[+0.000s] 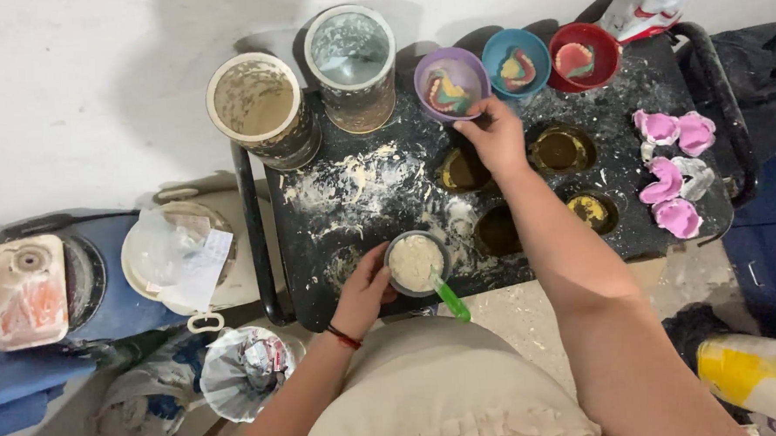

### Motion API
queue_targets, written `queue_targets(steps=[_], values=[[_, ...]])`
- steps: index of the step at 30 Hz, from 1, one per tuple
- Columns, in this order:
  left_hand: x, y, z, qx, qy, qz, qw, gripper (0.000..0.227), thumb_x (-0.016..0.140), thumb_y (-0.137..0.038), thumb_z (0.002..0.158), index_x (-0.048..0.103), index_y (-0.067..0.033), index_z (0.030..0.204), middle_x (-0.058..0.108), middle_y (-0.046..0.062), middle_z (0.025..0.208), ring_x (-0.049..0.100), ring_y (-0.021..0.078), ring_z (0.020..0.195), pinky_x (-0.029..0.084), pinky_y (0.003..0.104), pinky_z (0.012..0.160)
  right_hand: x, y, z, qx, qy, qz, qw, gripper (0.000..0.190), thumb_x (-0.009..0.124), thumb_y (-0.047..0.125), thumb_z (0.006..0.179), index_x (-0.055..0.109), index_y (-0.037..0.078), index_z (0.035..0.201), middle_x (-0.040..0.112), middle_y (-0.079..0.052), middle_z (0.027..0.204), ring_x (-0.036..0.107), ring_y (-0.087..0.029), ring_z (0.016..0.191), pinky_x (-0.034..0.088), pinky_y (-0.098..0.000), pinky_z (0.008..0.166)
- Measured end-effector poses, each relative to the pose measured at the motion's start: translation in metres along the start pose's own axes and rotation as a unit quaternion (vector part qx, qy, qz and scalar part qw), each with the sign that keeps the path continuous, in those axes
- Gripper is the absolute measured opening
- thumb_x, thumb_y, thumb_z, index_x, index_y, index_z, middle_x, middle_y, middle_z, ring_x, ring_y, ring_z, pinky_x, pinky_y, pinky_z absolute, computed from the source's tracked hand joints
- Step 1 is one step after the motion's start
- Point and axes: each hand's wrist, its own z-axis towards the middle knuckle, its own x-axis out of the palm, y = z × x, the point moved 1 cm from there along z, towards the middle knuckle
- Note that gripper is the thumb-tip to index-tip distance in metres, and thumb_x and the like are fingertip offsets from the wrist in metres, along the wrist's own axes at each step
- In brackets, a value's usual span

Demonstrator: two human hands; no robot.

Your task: The person pours a liquid from a bottle into a small container and then uses a brush to stir a dark substance inside a larger container. They then scoop a white powder from a jar into a small bowl and mix it with a green spatula.

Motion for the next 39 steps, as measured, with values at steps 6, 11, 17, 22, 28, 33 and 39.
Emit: queue_targets(steps=[6, 11, 17, 22, 28, 33, 39], values=[[-0.005, -0.002, 0.018, 0.118, -0.001, 0.100, 0.988, 0.045, 0.052, -0.020, 0.108, 0.055, -0.0099, 0.152, 0.057, 0.020, 0.150, 0.058, 0.0410, 0.132, 0.054, 0.054, 0.104, -0.054, 0.088, -0.044, -0.025, 0.018, 0.002, 1.000, 0.030, 0.095, 0.008, 0.086, 0.070, 0.002, 0.103, 0.071, -0.018, 0.098, 0.071, -0.023, 0.093, 0.060, -0.0362, 0.081], [-0.020, 0.025, 0.061, 0.084, 0.017, 0.092, 0.992, 0.044, 0.050, -0.025, 0.108, 0.059, -0.0147, 0.150, 0.064, 0.021, 0.140, 0.073, 0.0342, 0.107, 0.067, 0.041, 0.076, -0.080, 0.085, -0.106, -0.039, 0.026, -0.046, 0.998, 0.037, 0.100, 0.012, 0.075, 0.073, 0.000, 0.098, 0.071, -0.024, 0.109, 0.067, -0.038, 0.120, 0.057, -0.0441, 0.096], [-0.022, 0.018, 0.063, 0.082, 0.059, 0.081, 0.992, 0.047, 0.049, -0.028, 0.110, 0.051, -0.0143, 0.155, 0.062, 0.025, 0.141, 0.073, 0.0351, 0.107, 0.065, 0.043, 0.082, -0.097, 0.085, -0.178, -0.020, 0.027, -0.050, 0.998, 0.041, 0.101, 0.008, 0.065, 0.073, -0.001, 0.093, 0.070, -0.028, 0.109, 0.059, -0.046, 0.134, 0.052, -0.0495, 0.107], [-0.028, 0.004, 0.044, 0.076, 0.107, 0.086, 0.988, 0.054, 0.045, -0.030, 0.112, 0.037, -0.0151, 0.164, 0.051, 0.030, 0.152, 0.069, 0.0402, 0.119, 0.059, 0.049, 0.095, -0.093, 0.075, -0.222, 0.001, 0.017, -0.075, 0.997, 0.040, 0.101, 0.010, 0.064, 0.073, 0.000, 0.091, 0.070, -0.025, 0.100, 0.060, -0.046, 0.133, 0.055, -0.0508, 0.101], [-0.037, 0.004, 0.027, 0.116, 0.150, 0.103, 0.976, 0.063, 0.051, -0.023, 0.111, 0.024, -0.0085, 0.166, 0.034, 0.038, 0.160, 0.062, 0.0466, 0.126, 0.056, 0.054, 0.100, -0.087, 0.111, -0.241, 0.018, -0.013, -0.078, 0.997, 0.038, 0.098, 0.004, 0.068, 0.071, -0.003, 0.093, 0.070, -0.029, 0.102, 0.059, -0.049, 0.134, 0.057, -0.0489, 0.097], [-0.042, 0.008, 0.021, 0.116, 0.182, 0.092, 0.972, 0.070, 0.055, -0.018, 0.109, 0.017, -0.0067, 0.167, 0.019, 0.044, 0.161, 0.043, 0.0561, 0.138, 0.052, 0.059, 0.106, -0.082, 0.121, -0.249, -0.025, -0.032, -0.131, 0.991, 0.036, 0.101, 0.010, 0.065, 0.072, 0.000, 0.085, 0.073, -0.023, 0.095, 0.065, -0.045, 0.130, 0.054, -0.0505, 0.105], [-0.043, 0.007, 0.017, 0.146, 0.185, 0.092, 0.967, 0.071, 0.059, -0.013, 0.105, 0.022, -0.0018, 0.165, 0.023, 0.046, 0.159, 0.030, 0.0574, 0.146, 0.050, 0.059, 0.108, -0.081, 0.118, -0.256, -0.026, -0.037, -0.159, 0.986, 0.034, 0.099, 0.007, 0.064, 0.072, 0.001, 0.084, 0.074, -0.023, 0.096, 0.063, -0.045, 0.132, 0.053, -0.0510, 0.106]])
